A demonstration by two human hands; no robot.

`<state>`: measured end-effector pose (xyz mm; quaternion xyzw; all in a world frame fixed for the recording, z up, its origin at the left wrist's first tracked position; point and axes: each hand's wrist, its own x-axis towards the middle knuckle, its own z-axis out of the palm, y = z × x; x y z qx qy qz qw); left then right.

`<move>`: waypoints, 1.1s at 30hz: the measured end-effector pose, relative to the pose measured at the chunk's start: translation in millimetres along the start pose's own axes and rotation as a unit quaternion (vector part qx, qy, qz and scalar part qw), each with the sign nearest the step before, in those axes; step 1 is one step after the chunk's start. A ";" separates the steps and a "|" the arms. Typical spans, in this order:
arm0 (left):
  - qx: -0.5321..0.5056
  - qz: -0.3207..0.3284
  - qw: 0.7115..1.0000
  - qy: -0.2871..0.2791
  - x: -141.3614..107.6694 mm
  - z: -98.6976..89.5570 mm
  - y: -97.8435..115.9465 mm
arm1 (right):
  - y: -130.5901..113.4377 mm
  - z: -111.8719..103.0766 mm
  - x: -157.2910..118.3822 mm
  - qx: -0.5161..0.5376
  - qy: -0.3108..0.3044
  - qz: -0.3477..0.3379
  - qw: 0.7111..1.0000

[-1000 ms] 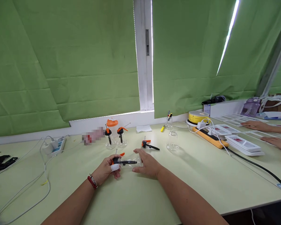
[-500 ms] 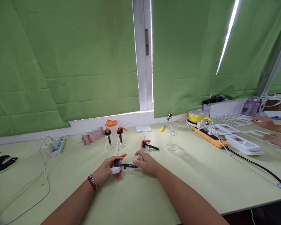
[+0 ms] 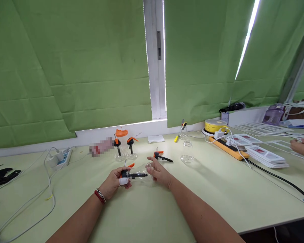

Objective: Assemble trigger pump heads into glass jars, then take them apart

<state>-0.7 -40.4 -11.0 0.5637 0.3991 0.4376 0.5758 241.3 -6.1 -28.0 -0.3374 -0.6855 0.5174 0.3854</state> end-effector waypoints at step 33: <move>0.003 -0.002 1.000 -0.012 -0.6 -3.0 -2.4 | 3.6 4.7 6.1 -0.029 0.030 0.093 0.995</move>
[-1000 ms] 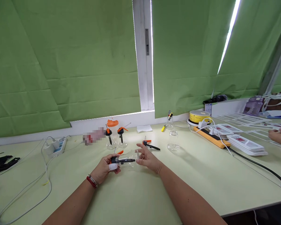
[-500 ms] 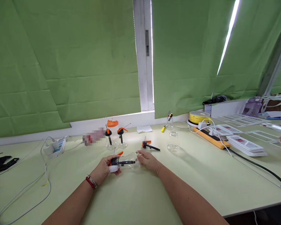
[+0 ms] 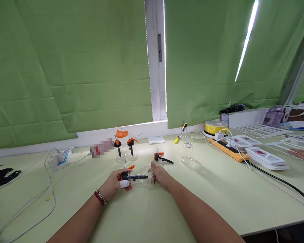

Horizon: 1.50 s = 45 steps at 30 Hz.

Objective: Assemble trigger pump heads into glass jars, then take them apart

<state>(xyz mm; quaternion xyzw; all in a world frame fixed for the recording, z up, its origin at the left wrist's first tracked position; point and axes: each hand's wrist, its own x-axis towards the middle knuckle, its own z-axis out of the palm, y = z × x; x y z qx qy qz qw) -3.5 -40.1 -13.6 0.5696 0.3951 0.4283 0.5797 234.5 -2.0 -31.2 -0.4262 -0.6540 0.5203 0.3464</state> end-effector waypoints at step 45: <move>-0.015 -0.014 0.999 0.033 4.8 -6.2 -8.1 | 20.7 -2.4 5.9 0.081 -0.052 -0.009 0.995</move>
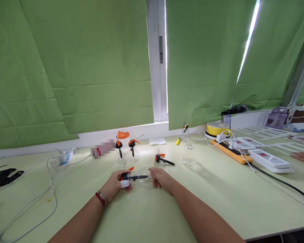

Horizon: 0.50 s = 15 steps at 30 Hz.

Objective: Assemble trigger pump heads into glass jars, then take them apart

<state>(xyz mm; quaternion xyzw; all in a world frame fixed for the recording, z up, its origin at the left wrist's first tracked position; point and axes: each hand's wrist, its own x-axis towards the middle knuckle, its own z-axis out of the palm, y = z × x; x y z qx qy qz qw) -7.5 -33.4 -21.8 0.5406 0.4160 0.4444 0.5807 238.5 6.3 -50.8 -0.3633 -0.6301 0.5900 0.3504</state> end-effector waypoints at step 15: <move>0.003 0.007 1.000 0.013 1.8 -4.3 -1.3 | -8.5 -3.6 -8.6 0.088 -0.042 -0.040 0.994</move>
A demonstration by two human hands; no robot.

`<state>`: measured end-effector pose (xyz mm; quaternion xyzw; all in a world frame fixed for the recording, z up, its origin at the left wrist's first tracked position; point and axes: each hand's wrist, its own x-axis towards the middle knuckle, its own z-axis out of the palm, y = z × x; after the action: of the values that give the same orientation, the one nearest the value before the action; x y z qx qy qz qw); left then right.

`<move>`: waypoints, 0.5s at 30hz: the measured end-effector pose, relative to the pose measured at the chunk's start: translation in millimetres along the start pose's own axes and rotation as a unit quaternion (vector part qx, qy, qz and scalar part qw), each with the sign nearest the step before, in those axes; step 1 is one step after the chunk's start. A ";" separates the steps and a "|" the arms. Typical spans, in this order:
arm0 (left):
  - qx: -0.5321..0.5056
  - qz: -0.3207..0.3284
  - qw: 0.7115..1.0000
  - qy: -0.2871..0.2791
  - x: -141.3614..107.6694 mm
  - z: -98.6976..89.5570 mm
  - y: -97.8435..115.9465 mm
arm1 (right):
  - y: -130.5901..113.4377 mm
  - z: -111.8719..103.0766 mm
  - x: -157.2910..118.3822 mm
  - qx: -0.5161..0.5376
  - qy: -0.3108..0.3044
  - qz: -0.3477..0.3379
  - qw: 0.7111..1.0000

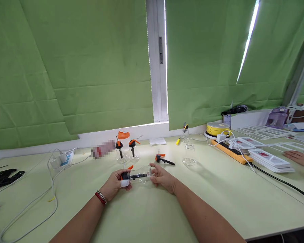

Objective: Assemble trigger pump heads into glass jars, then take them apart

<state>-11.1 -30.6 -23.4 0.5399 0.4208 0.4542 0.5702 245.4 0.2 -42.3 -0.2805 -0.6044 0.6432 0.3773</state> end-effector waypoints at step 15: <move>0.001 -0.003 1.000 -0.003 -2.1 2.6 2.7 | 5.5 0.4 6.1 -0.056 0.034 0.013 0.998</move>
<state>-9.3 -33.2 -20.6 0.5406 0.4207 0.4505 0.5726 240.9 5.1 -47.1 -0.3307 -0.6226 0.6031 0.3732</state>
